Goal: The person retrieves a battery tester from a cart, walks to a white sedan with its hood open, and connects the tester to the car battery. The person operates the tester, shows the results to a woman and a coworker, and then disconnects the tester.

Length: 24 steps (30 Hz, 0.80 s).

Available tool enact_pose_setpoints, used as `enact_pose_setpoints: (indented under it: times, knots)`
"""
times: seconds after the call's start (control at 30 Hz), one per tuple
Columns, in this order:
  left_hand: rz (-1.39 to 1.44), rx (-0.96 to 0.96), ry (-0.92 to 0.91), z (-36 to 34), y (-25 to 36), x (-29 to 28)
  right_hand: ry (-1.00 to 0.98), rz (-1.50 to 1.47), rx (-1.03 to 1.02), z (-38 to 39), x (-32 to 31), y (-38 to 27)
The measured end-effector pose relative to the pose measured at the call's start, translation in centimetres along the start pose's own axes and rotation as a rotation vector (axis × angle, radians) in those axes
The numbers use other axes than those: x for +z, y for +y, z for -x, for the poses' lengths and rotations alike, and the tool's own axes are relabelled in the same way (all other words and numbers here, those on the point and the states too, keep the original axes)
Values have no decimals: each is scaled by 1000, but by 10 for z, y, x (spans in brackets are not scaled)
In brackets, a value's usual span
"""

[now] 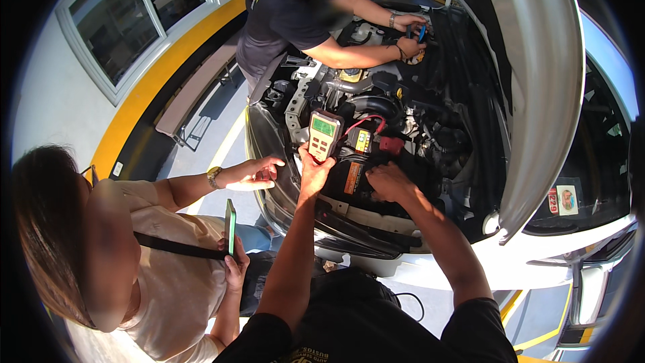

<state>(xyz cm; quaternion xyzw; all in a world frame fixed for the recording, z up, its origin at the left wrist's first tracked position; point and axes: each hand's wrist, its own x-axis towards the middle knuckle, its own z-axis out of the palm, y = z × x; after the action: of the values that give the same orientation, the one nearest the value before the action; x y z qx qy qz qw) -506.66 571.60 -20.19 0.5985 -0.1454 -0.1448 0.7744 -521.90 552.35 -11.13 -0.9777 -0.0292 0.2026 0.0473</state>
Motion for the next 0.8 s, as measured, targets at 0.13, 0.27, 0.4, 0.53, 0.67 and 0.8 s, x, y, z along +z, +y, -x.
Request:
enact_pose_setpoints:
  times: [0.13,0.27,0.4,0.53,0.67,0.8]
  knots:
    - [-14,15,-4,0,2,0,1,10,58,-1,-1,7]
    - [11,10,-19,-1,1,-2,8,-3,65,4,-11,3]
    - [-52,25,-28,-3,-2,-4,23,89,60,-7,3,1]
    - [-47,14,-30,-2,0,-5,75,30,37,-2,8,0]
    - [-67,16,-21,-2,3,-3,133,51,-48,4,21,3]
    - [-102,6,-15,-2,8,-1,165,139,-82,10,32,5]
